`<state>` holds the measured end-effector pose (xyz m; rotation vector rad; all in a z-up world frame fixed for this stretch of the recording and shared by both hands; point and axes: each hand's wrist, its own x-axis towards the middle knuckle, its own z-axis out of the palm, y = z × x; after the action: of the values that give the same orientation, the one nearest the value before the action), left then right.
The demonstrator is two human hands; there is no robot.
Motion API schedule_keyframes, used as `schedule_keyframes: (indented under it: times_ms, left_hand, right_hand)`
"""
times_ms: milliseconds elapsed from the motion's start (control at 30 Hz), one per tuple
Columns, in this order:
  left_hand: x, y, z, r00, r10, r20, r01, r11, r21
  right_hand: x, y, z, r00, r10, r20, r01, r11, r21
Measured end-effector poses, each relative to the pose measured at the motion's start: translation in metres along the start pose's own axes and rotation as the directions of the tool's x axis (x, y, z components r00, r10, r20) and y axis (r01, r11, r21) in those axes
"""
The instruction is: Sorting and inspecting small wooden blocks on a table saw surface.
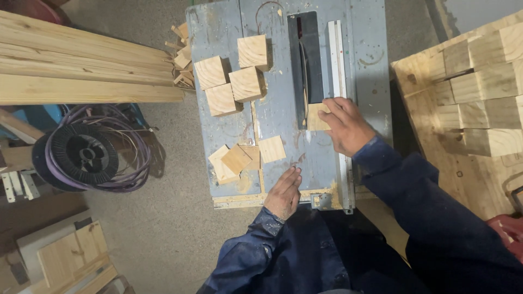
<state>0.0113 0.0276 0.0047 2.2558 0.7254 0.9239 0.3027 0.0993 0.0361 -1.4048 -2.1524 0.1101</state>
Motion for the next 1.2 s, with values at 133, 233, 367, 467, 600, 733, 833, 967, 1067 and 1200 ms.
schedule_keyframes:
  times_ms: [133,233,367,467,600,733,833,967,1067,1200]
  left_hand:
    - [-0.002,-0.001,0.002,1.000,0.010,0.001,-0.010,1.000,-0.006]
    - [-0.003,-0.003,0.003,1.000,0.012,-0.006,-0.012,1.000,0.001]
    - [-0.004,-0.003,0.003,0.999,0.024,-0.021,-0.025,1.000,-0.016]
    - [-0.004,-0.005,0.007,0.999,0.033,-0.030,-0.033,0.999,-0.001]
    - [-0.001,0.002,0.001,1.000,0.014,-0.027,-0.013,0.999,0.034]
    - [-0.006,0.001,0.004,0.997,0.067,-0.046,-0.064,0.997,0.051]
    - [-0.026,0.007,0.005,0.990,0.134,-0.034,-0.129,0.984,0.119]
    - [-0.013,0.060,-0.048,0.985,0.065,0.162,-0.076,0.995,0.066]
    - [-0.054,0.059,-0.042,0.979,-0.042,0.200,0.018,0.993,0.121]
    - [-0.042,0.064,-0.044,0.991,-0.093,0.094,0.083,0.991,0.108]
  right_hand:
    - [0.003,0.005,0.001,1.000,0.013,0.005,-0.013,1.000,-0.010]
    - [0.007,0.011,0.002,1.000,0.004,0.024,-0.003,0.999,-0.034]
    - [0.010,0.022,0.006,1.000,-0.019,0.007,0.020,0.999,-0.030]
    - [0.012,0.040,0.016,0.999,-0.038,0.018,0.039,0.999,-0.025]
    - [0.024,0.049,0.019,0.999,-0.024,-0.026,0.026,0.996,0.082]
    - [0.036,0.071,0.028,0.997,-0.036,-0.065,0.033,0.998,-0.049]
    - [0.049,0.093,0.030,0.998,-0.037,-0.053,0.031,0.994,-0.101]
    - [0.069,0.082,0.004,0.995,-0.009,0.096,0.008,1.000,0.015]
    - [0.054,0.073,0.000,0.990,-0.040,0.137,0.037,0.999,0.024]
    - [0.015,0.019,-0.012,0.980,0.054,0.190,-0.060,0.998,0.029]
